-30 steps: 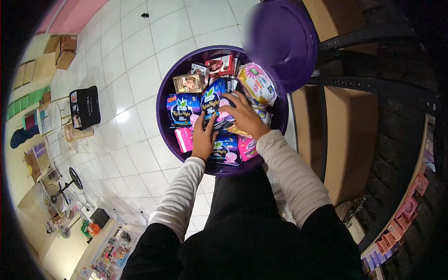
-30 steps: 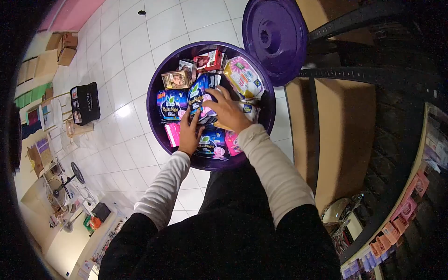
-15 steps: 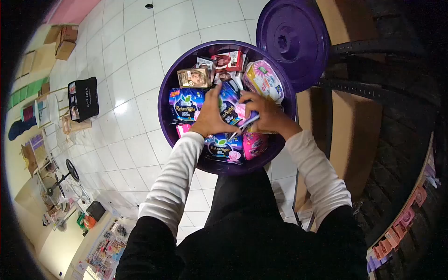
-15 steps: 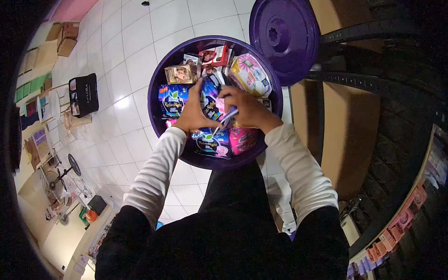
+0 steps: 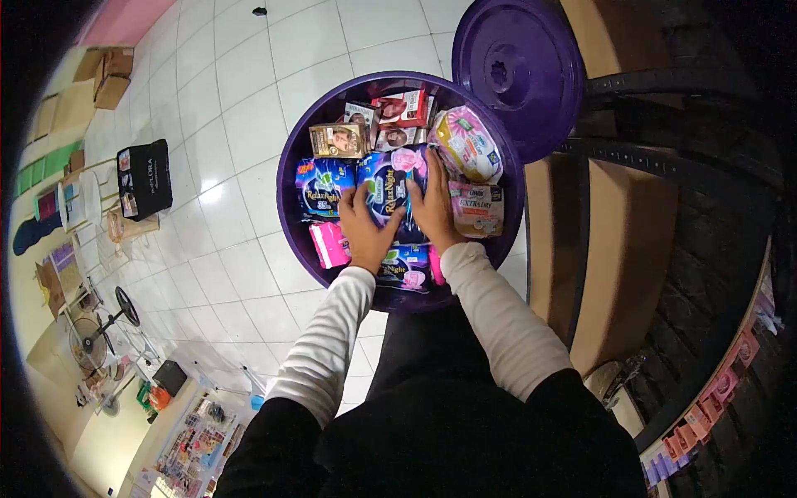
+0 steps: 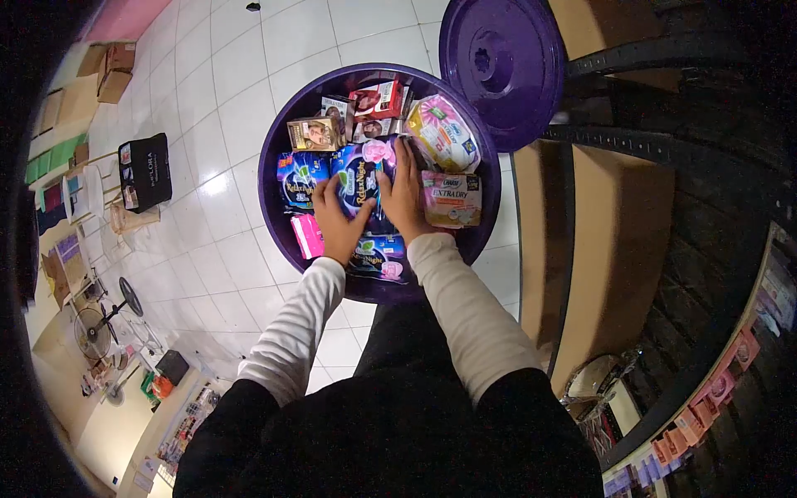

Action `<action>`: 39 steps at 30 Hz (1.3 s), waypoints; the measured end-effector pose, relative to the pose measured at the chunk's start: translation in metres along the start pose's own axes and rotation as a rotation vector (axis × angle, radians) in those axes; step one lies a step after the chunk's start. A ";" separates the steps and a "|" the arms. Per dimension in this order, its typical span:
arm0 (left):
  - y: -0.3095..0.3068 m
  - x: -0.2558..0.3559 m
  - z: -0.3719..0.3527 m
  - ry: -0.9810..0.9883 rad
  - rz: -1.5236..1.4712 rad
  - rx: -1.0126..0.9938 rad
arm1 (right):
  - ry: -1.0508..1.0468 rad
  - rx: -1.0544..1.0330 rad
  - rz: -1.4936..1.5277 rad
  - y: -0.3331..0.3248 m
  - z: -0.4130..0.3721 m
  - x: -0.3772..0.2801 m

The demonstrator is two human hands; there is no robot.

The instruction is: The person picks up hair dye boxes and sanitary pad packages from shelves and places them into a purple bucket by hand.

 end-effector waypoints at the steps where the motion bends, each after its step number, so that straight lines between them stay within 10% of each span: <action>1: -0.002 0.010 -0.002 0.074 0.040 -0.040 | -0.013 0.018 -0.001 0.000 0.002 0.004; 7: 0.027 0.032 -0.012 0.399 0.385 -0.399 | 0.044 0.012 -0.091 0.008 0.008 0.015; 15: 0.055 0.024 -0.013 0.344 0.585 -0.482 | -0.118 -0.134 -0.591 0.003 0.010 -0.015; 30: 0.062 0.019 -0.014 0.394 0.680 -0.588 | -0.060 -0.287 -0.660 0.010 -0.018 -0.002; 39: -0.030 0.038 -0.073 0.472 0.421 -0.602 | -0.010 -0.081 -0.523 -0.134 -0.113 -0.050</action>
Point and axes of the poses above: each hand's wrist, its own z-axis towards the middle knuckle, its own y-axis out of the palm, x = y × z, the point moved 8 cm from there along z, towards the middle knuckle, and after that the axes turned 4 degrees about z, right-handed, at the moved point
